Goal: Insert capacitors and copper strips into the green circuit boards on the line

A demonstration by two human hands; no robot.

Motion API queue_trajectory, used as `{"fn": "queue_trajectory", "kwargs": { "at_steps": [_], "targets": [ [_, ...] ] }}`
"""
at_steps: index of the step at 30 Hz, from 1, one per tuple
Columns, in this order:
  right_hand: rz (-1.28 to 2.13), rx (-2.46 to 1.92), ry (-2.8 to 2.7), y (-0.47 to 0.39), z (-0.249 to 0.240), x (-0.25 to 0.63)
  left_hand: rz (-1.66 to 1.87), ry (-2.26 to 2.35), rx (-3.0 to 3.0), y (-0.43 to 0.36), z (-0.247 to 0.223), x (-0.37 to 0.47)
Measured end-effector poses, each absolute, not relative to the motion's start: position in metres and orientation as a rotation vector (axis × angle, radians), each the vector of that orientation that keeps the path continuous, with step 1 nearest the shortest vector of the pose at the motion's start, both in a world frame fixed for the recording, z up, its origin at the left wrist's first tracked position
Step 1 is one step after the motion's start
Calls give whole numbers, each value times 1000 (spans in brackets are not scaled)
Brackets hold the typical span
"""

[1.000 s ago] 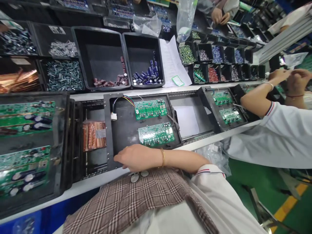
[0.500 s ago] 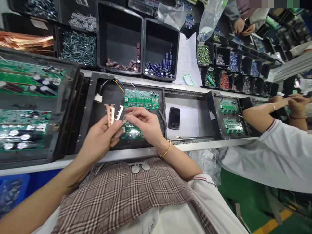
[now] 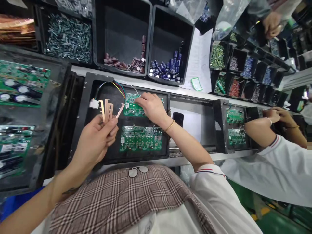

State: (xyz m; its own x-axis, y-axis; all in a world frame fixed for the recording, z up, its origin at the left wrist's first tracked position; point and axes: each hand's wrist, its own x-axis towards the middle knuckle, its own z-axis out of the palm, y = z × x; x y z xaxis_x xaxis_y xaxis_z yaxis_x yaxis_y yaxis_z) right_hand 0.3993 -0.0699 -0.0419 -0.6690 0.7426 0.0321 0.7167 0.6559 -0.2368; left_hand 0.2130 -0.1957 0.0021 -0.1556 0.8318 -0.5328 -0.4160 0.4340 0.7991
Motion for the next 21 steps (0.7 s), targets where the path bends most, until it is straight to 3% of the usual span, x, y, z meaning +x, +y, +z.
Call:
{"fn": "queue_trajectory", "kwargs": {
  "at_steps": [21],
  "targets": [
    [333,-1149,-2593,-62,-59,402,1052,1319,214,-197,-2,217]
  ]
}}
